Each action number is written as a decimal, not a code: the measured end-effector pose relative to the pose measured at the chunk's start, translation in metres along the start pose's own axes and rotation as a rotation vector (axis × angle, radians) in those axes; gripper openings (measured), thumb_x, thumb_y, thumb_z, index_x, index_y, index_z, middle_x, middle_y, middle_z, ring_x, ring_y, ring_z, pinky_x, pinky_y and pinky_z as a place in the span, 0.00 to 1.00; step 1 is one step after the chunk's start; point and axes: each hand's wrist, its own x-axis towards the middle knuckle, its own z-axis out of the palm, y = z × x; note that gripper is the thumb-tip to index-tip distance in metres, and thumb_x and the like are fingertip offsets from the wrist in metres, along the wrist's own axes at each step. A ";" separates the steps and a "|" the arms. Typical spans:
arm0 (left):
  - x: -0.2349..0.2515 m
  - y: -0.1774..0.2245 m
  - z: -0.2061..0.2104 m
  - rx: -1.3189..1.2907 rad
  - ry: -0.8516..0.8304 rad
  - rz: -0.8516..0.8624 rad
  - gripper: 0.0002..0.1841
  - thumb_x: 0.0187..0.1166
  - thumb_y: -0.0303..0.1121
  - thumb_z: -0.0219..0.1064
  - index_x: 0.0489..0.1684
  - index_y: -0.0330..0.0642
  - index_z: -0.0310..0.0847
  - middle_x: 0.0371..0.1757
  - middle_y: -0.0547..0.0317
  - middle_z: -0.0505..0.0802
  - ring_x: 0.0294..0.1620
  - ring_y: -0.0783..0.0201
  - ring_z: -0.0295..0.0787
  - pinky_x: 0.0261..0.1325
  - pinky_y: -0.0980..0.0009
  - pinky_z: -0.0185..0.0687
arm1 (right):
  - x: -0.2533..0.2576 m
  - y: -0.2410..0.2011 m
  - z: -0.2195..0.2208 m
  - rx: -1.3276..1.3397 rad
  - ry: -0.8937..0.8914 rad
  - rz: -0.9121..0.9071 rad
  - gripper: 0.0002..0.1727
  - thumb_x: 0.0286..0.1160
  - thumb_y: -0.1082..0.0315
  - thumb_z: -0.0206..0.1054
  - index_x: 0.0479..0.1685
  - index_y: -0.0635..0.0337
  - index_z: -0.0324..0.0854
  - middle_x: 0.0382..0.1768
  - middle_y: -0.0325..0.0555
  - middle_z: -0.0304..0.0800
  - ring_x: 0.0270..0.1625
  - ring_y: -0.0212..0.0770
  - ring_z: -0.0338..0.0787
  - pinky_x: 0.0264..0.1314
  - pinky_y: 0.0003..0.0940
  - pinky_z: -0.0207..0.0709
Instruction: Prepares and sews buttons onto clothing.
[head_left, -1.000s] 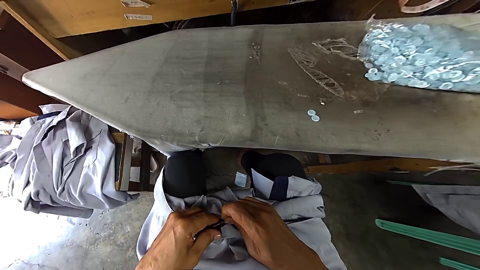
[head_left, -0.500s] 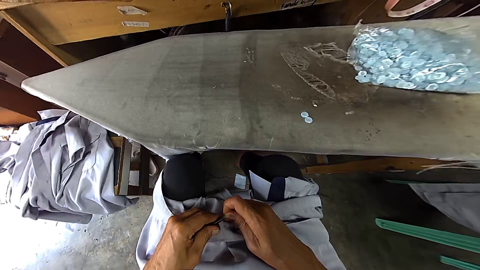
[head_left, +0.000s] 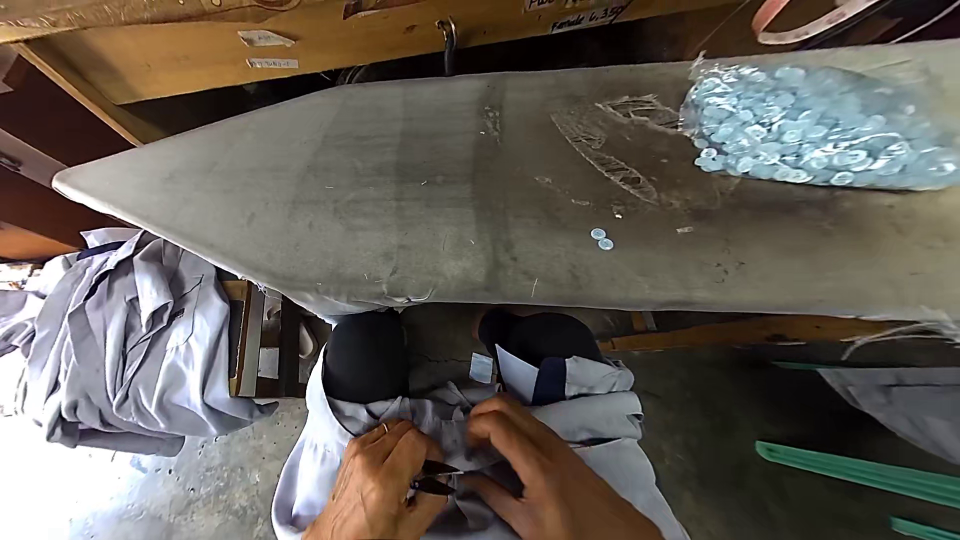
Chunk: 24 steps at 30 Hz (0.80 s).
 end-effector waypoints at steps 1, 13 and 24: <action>0.002 0.003 0.000 -0.042 0.001 0.021 0.05 0.72 0.33 0.70 0.33 0.43 0.83 0.28 0.60 0.88 0.32 0.70 0.84 0.37 0.80 0.80 | 0.000 0.002 0.007 -0.080 0.066 -0.030 0.10 0.69 0.61 0.72 0.43 0.53 0.80 0.43 0.43 0.85 0.54 0.37 0.84 0.61 0.24 0.77; 0.041 0.013 -0.033 -0.237 -0.045 0.092 0.15 0.83 0.42 0.70 0.57 0.40 0.89 0.46 0.57 0.93 0.51 0.70 0.88 0.59 0.76 0.83 | 0.000 -0.001 0.006 -0.074 0.449 -0.354 0.05 0.77 0.71 0.63 0.37 0.51 0.70 0.43 0.41 0.79 0.53 0.35 0.83 0.66 0.27 0.76; 0.063 0.021 -0.034 -0.461 -0.271 0.080 0.15 0.79 0.37 0.75 0.57 0.39 0.91 0.45 0.56 0.94 0.47 0.73 0.89 0.54 0.79 0.85 | -0.008 -0.006 -0.004 -0.146 0.556 -0.395 0.06 0.78 0.70 0.62 0.36 0.49 0.69 0.43 0.40 0.76 0.53 0.35 0.80 0.70 0.28 0.72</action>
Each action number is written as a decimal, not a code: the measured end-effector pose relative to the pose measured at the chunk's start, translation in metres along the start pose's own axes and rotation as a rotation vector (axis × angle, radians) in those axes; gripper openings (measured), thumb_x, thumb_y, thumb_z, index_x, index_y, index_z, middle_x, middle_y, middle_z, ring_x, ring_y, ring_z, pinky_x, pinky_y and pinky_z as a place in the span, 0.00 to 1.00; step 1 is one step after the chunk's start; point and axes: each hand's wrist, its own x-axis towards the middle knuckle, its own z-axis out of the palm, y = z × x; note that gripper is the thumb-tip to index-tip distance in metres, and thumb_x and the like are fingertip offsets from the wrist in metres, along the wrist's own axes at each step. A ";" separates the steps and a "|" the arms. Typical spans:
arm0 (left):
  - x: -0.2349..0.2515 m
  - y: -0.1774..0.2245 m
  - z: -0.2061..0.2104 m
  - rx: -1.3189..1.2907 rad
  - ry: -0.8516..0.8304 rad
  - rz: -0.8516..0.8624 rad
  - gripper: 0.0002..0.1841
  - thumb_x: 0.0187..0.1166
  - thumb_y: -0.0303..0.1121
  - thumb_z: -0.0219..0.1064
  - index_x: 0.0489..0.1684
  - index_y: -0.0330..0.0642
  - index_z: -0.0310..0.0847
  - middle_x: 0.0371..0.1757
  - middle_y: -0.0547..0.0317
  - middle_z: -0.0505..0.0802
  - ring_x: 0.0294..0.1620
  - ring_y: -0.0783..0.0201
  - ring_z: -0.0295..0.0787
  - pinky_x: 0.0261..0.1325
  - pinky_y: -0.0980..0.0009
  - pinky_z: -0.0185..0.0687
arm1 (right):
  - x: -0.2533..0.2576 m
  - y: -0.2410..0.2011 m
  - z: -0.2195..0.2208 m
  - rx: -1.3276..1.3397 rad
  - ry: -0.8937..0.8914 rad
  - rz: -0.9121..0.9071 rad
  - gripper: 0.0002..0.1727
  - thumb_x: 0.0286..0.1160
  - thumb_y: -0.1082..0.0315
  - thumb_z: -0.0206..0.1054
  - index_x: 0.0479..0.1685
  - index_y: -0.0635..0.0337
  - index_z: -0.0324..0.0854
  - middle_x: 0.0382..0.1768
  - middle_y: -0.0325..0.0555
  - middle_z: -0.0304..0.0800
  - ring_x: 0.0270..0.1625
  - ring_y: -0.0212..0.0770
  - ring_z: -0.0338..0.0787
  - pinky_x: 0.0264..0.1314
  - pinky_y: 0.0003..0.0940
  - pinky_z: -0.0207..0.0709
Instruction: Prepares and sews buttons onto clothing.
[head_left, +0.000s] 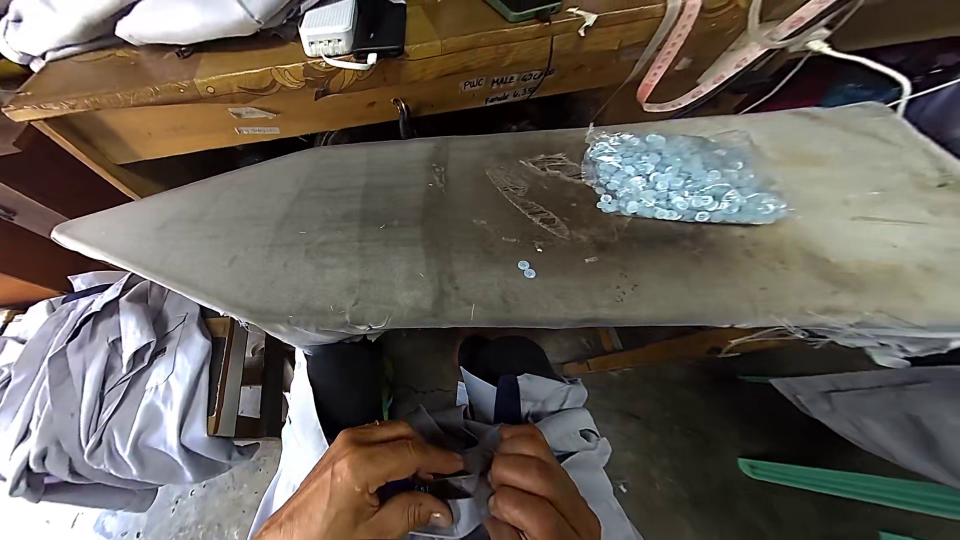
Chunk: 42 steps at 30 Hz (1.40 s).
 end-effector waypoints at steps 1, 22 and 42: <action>0.000 0.000 0.001 -0.008 -0.004 -0.009 0.15 0.78 0.38 0.75 0.56 0.38 0.91 0.44 0.56 0.95 0.47 0.73 0.90 0.53 0.80 0.85 | -0.001 0.000 0.000 0.001 0.001 0.000 0.06 0.79 0.70 0.61 0.36 0.49 0.69 0.43 0.40 0.76 0.53 0.35 0.80 0.70 0.28 0.72; -0.003 0.002 0.000 0.014 -0.020 -0.031 0.11 0.79 0.37 0.74 0.50 0.39 0.94 0.42 0.58 0.96 0.47 0.72 0.91 0.53 0.79 0.86 | -0.004 0.002 0.002 0.049 -0.059 0.022 0.08 0.78 0.68 0.61 0.33 0.49 0.67 0.39 0.40 0.75 0.50 0.36 0.79 0.65 0.27 0.73; 0.050 -0.009 -0.058 0.501 0.314 -0.125 0.16 0.82 0.43 0.69 0.55 0.43 0.92 0.45 0.61 0.95 0.41 0.74 0.90 0.46 0.74 0.88 | 0.001 0.012 0.004 0.081 -0.166 0.302 0.07 0.71 0.67 0.68 0.34 0.53 0.73 0.39 0.39 0.82 0.49 0.30 0.84 0.59 0.20 0.77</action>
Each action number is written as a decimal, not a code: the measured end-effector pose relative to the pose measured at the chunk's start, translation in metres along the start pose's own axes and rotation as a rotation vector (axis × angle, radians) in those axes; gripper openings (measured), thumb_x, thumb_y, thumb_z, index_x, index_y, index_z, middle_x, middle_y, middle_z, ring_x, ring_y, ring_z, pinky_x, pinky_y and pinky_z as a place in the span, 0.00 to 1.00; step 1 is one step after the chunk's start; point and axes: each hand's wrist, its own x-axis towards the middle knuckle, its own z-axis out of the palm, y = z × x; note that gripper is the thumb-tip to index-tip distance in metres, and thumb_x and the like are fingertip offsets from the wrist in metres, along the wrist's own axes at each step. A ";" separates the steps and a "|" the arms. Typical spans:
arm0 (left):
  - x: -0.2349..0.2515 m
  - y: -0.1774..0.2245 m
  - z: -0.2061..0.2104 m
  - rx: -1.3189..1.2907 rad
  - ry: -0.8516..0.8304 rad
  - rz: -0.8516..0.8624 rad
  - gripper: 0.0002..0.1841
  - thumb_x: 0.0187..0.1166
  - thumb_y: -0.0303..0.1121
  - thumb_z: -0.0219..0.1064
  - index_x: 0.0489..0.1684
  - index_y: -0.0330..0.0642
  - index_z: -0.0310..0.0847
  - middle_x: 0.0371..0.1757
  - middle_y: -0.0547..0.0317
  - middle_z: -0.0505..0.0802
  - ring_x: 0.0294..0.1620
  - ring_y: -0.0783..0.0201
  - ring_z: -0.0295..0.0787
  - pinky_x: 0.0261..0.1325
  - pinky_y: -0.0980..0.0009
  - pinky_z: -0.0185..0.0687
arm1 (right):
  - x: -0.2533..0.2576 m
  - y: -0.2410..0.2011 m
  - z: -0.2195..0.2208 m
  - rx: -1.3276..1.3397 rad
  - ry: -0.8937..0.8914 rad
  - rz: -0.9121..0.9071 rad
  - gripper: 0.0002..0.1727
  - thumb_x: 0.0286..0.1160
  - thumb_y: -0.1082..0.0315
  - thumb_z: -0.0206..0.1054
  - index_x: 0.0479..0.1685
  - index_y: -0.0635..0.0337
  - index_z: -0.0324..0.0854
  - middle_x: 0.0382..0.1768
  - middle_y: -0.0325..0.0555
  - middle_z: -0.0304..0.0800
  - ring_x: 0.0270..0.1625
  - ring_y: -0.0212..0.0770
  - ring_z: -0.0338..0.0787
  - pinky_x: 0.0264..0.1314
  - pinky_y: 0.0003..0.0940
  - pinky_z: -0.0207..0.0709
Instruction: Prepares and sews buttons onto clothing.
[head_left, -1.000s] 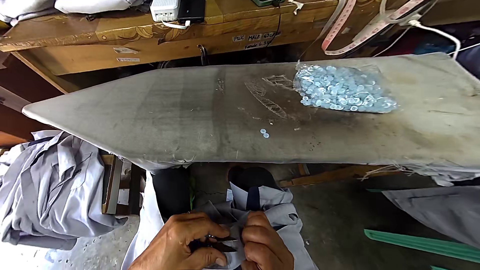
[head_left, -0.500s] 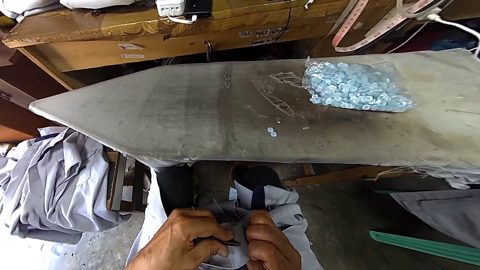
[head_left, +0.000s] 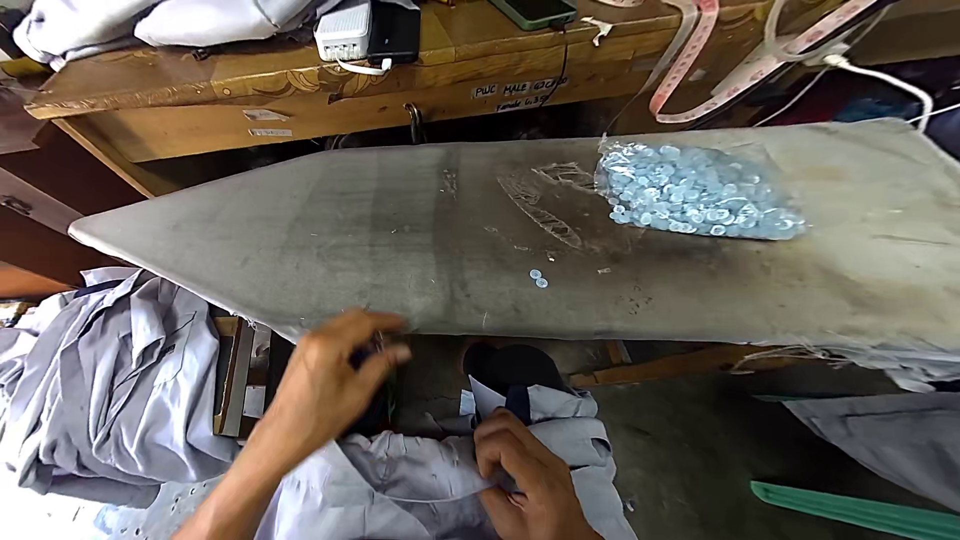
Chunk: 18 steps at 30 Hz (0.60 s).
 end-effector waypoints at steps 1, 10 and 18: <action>0.017 -0.011 -0.004 0.130 0.071 0.012 0.15 0.82 0.42 0.68 0.54 0.43 0.92 0.43 0.61 0.95 0.40 0.71 0.90 0.45 0.70 0.88 | 0.004 0.000 -0.004 0.049 -0.043 0.092 0.10 0.68 0.64 0.74 0.35 0.55 0.76 0.39 0.40 0.83 0.48 0.27 0.85 0.54 0.17 0.79; 0.047 -0.032 -0.011 0.425 0.153 0.053 0.25 0.82 0.51 0.66 0.70 0.45 0.86 0.75 0.43 0.83 0.75 0.40 0.76 0.70 0.41 0.73 | 0.029 0.006 -0.039 0.690 -0.194 0.290 0.30 0.67 0.64 0.81 0.69 0.54 0.74 0.47 0.34 0.87 0.49 0.29 0.88 0.56 0.27 0.85; -0.041 0.022 0.038 -0.182 -0.015 0.175 0.08 0.79 0.40 0.74 0.49 0.52 0.93 0.57 0.61 0.89 0.63 0.69 0.82 0.67 0.74 0.78 | 0.033 -0.004 -0.019 1.125 -0.123 0.447 0.34 0.84 0.40 0.60 0.80 0.53 0.66 0.54 0.45 0.91 0.55 0.41 0.92 0.65 0.41 0.85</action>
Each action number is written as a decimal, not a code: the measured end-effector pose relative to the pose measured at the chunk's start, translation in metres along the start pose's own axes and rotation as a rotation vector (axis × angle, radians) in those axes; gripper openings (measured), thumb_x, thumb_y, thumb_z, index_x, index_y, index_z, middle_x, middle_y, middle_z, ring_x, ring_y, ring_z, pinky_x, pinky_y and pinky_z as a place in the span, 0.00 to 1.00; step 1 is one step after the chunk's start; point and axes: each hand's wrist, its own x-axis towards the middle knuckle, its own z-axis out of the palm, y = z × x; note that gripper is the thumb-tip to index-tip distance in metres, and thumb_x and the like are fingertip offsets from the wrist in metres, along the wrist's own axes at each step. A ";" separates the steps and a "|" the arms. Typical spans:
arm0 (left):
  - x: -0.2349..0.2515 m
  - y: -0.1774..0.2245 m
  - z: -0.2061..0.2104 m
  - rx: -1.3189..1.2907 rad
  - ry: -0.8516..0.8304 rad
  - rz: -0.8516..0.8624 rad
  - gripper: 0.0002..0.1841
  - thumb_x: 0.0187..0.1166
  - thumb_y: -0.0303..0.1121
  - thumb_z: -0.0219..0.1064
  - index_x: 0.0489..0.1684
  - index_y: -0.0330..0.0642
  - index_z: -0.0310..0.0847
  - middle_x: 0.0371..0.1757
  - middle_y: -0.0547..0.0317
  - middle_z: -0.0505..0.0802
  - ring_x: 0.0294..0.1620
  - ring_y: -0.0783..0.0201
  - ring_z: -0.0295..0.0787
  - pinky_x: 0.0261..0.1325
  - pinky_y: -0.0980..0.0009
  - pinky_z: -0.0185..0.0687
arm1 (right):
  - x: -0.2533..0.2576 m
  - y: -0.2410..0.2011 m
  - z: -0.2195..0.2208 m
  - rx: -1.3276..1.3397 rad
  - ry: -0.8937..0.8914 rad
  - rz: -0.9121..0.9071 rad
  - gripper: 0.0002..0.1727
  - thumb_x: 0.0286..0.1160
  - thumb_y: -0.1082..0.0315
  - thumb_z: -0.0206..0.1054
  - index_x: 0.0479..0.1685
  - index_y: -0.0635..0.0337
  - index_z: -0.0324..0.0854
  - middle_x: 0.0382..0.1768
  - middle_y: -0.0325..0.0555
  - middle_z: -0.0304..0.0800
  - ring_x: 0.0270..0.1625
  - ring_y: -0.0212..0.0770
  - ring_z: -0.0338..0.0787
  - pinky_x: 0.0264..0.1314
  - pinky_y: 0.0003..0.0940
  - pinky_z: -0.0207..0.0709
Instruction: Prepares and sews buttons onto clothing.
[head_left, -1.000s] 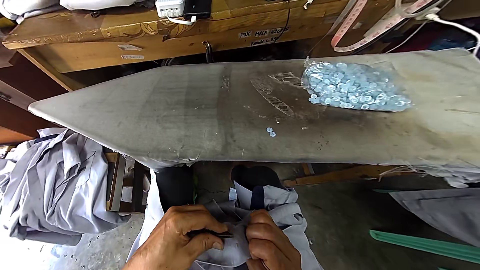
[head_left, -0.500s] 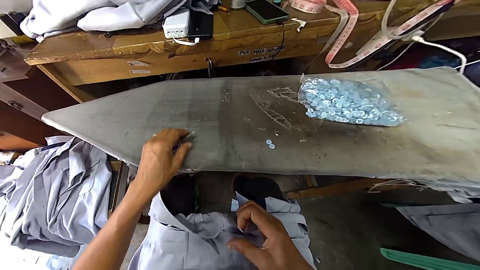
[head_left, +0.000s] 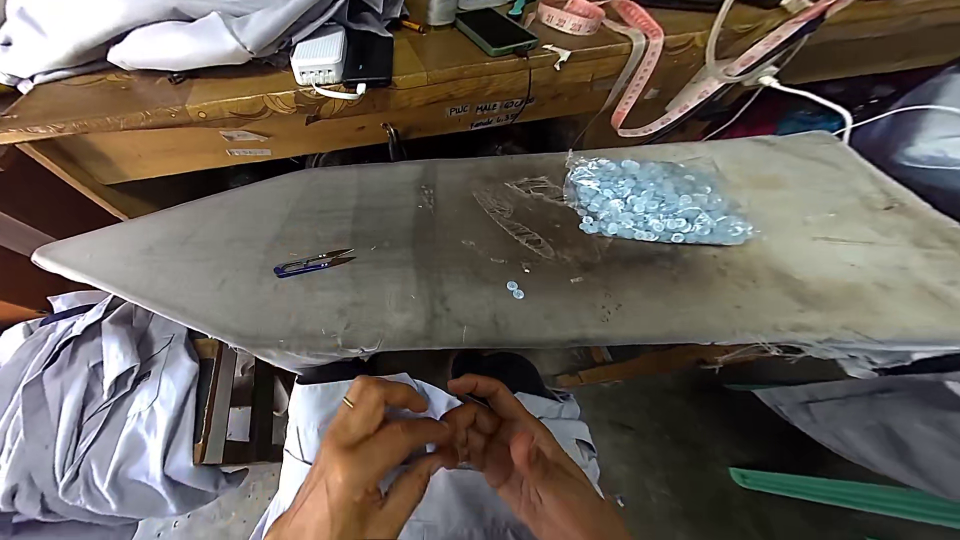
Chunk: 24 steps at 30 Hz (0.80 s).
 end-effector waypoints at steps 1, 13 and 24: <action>-0.002 0.000 0.002 0.022 -0.015 0.038 0.08 0.79 0.38 0.73 0.50 0.54 0.93 0.59 0.60 0.88 0.65 0.68 0.80 0.68 0.74 0.76 | 0.001 0.000 0.001 0.102 0.004 0.033 0.33 0.85 0.40 0.58 0.80 0.53 0.68 0.55 0.46 0.91 0.57 0.42 0.92 0.67 0.42 0.84; -0.008 -0.002 -0.001 0.209 -0.130 0.230 0.07 0.83 0.37 0.68 0.47 0.59 0.93 0.68 0.57 0.87 0.81 0.56 0.72 0.82 0.60 0.68 | 0.004 -0.003 0.009 0.485 0.046 0.267 0.36 0.86 0.37 0.53 0.75 0.59 0.75 0.60 0.57 0.90 0.63 0.49 0.92 0.74 0.45 0.81; -0.016 -0.010 0.005 -0.261 -0.052 -0.038 0.10 0.81 0.39 0.71 0.33 0.45 0.91 0.51 0.61 0.92 0.70 0.62 0.80 0.80 0.66 0.70 | 0.003 0.006 0.015 0.330 0.015 0.314 0.29 0.87 0.45 0.57 0.74 0.58 0.79 0.62 0.50 0.90 0.62 0.44 0.92 0.66 0.42 0.86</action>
